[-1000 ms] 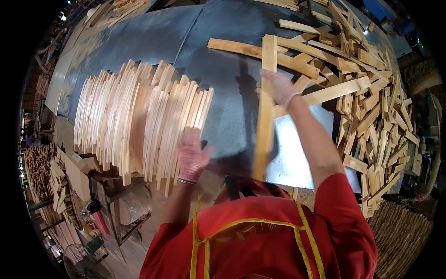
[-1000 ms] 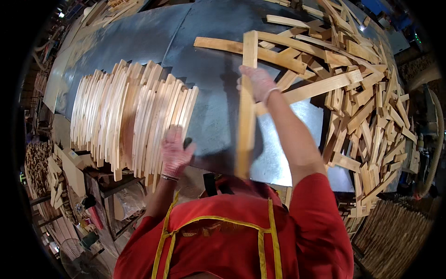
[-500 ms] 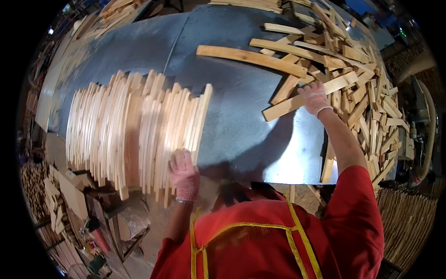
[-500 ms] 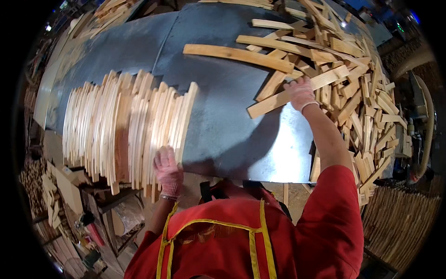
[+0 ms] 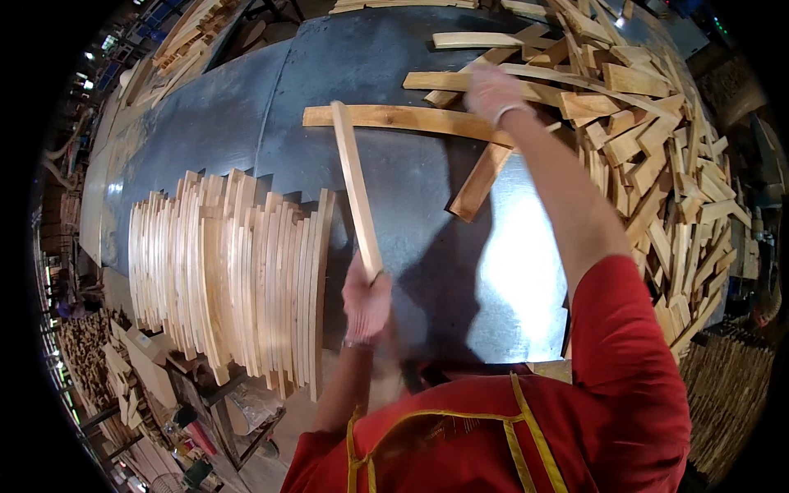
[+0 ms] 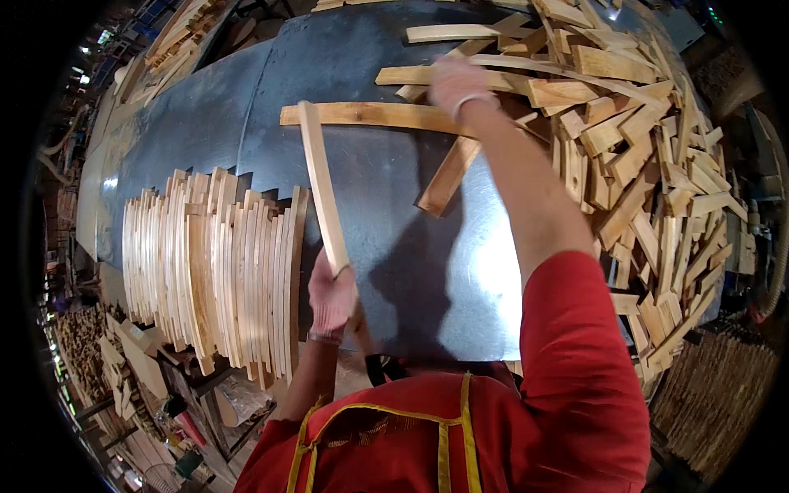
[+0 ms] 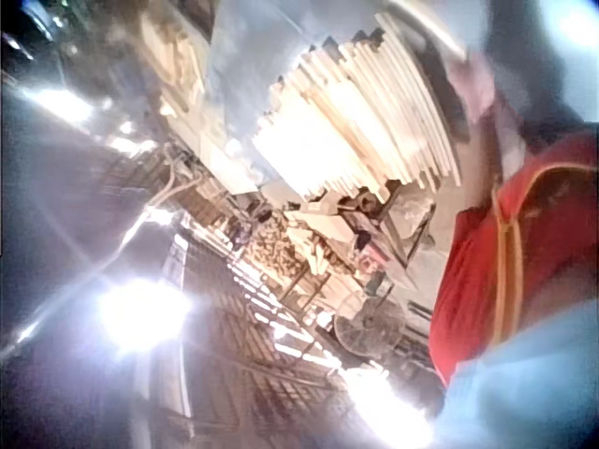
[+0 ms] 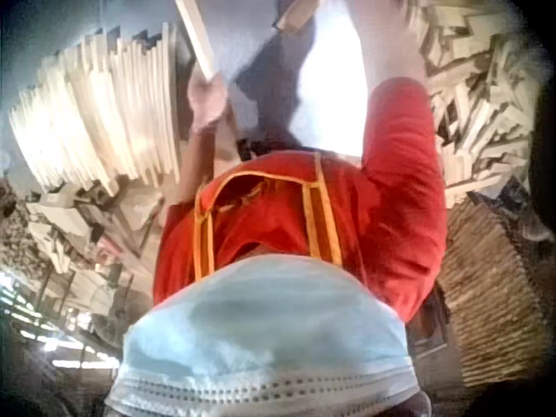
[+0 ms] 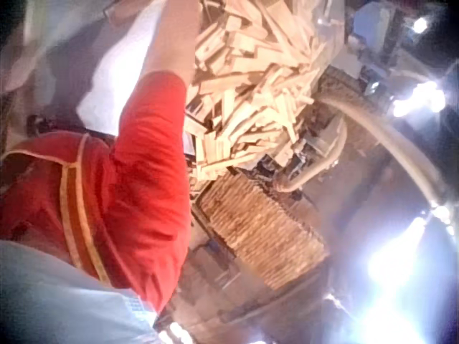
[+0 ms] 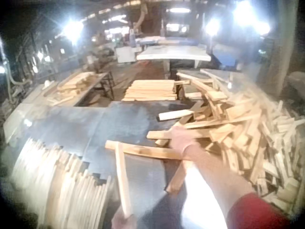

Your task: The person repeatedly picks up thin wooden planks from a large pile on a metal table and stacks them neatly to the left. The person wears pink gloves and a red shirt with yellow straps. The stacking continues throughout the clip, forming a growing stack of aligned planks.

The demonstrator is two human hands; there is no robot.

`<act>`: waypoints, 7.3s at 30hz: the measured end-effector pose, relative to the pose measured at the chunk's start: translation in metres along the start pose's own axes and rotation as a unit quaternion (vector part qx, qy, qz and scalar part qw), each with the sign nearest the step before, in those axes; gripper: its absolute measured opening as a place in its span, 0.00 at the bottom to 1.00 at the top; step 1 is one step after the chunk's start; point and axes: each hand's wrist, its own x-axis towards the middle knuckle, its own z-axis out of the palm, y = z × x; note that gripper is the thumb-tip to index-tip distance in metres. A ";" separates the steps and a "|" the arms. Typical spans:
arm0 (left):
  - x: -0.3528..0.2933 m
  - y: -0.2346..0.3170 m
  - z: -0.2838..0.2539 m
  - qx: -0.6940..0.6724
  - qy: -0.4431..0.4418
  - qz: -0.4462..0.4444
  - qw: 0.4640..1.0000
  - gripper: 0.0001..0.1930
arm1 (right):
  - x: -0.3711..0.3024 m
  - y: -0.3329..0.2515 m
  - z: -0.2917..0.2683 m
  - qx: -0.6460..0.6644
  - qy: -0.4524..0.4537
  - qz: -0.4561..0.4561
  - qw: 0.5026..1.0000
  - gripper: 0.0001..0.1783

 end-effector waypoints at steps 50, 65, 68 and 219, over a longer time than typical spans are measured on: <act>-0.049 -0.036 -0.230 0.526 0.069 0.012 0.847 0.42 | -0.376 0.177 -0.101 -0.180 0.043 0.283 0.941 0.27; -0.132 0.098 0.129 -0.132 -0.324 0.086 0.933 0.35 | -0.313 -0.004 -0.136 0.567 0.025 0.207 0.797 0.48; -0.133 0.093 0.119 0.032 -0.353 0.055 0.933 0.32 | -0.389 -0.008 -0.058 0.610 -0.009 0.264 0.747 0.59; -0.049 -0.022 -0.185 -0.223 0.195 0.059 0.953 0.47 | -0.246 -0.396 -0.081 0.429 -0.265 -0.252 0.826 0.32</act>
